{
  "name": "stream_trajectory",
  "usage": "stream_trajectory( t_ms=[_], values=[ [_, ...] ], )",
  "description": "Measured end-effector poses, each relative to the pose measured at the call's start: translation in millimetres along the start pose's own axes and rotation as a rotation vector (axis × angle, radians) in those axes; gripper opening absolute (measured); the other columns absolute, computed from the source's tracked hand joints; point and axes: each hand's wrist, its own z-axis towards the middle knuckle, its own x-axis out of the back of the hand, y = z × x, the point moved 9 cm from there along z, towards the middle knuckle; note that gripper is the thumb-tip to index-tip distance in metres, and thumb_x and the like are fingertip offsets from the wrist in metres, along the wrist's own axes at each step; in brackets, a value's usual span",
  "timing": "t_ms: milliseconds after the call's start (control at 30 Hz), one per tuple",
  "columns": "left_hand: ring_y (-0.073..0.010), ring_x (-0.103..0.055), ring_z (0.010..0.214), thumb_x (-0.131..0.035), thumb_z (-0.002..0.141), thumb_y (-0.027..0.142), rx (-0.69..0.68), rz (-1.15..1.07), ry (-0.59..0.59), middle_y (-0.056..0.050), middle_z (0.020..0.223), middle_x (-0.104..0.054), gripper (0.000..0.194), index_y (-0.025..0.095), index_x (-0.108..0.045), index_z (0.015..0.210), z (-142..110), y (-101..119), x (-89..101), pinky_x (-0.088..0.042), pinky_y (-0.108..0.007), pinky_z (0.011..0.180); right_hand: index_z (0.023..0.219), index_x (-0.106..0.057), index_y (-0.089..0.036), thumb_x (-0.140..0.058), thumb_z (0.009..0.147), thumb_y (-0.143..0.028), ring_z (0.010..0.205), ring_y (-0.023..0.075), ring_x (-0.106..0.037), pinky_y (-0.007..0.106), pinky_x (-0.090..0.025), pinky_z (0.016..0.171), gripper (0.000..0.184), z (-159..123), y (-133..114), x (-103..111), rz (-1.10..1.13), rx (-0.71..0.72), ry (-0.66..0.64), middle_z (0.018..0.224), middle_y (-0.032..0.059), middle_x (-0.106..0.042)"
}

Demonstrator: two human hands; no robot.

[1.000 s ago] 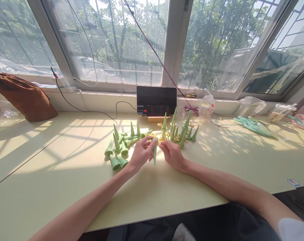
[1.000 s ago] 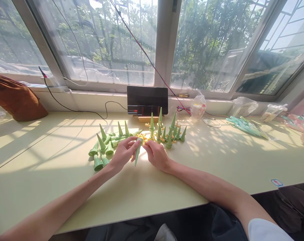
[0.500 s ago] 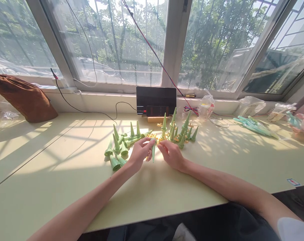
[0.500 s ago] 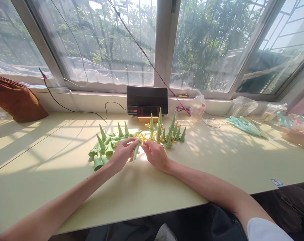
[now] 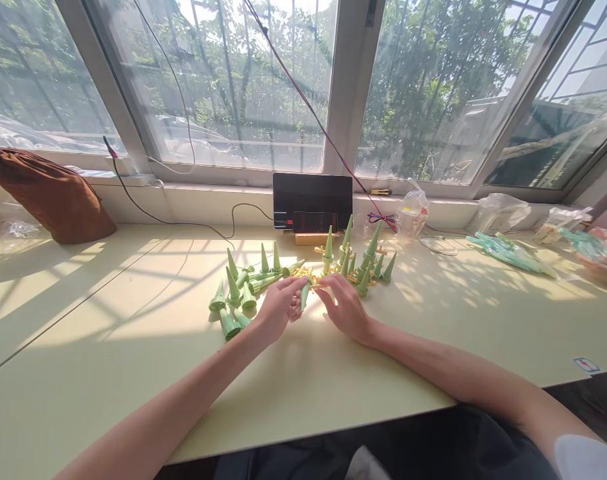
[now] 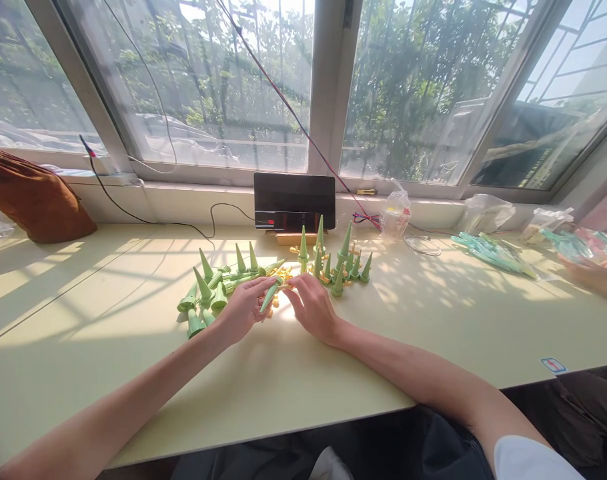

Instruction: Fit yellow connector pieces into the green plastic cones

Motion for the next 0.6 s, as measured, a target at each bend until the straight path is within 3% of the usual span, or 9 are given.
stream_trajectory(
  t_ms=[167,367,600],
  values=[
    [-0.0036,-0.032,0.038,-0.075,0.068,0.043,0.026,0.01,0.022,0.008,0.051,-0.036,0.033,0.016,-0.055,0.07,-2.0,-0.3,1.3,-0.028,-0.019,0.041,0.099,-0.054,-0.021,-0.048,0.096,-0.023,0.087,0.0195,-0.054,0.033,-0.046,0.077,0.007,-0.4,-1.8,-1.0,-0.07,0.069,0.002,0.092,0.0064,-0.059],
    [-0.004,-0.034,0.039,-0.074,0.069,0.044,0.018,0.055,0.037,0.008,0.049,-0.039,0.033,0.016,-0.058,0.075,2.0,-4.6,6.8,-0.028,-0.018,0.04,0.091,-0.055,-0.019,-0.047,0.097,-0.022,0.079,0.0188,-0.05,0.031,-0.042,0.073,0.011,1.4,-8.0,-8.1,-0.233,0.15,-0.088,0.082,0.0052,-0.058],
    [-0.0072,-0.036,0.035,-0.069,0.073,0.046,-0.08,0.195,0.049,0.007,0.041,-0.04,0.032,0.016,-0.059,0.08,3.2,2.9,7.5,-0.027,-0.018,0.034,0.08,-0.053,-0.018,-0.041,0.098,-0.018,0.071,0.0176,-0.044,0.03,-0.035,0.067,0.022,0.3,-11.4,-15.7,-0.344,0.209,-0.173,0.071,0.0034,-0.053]
  ],
)
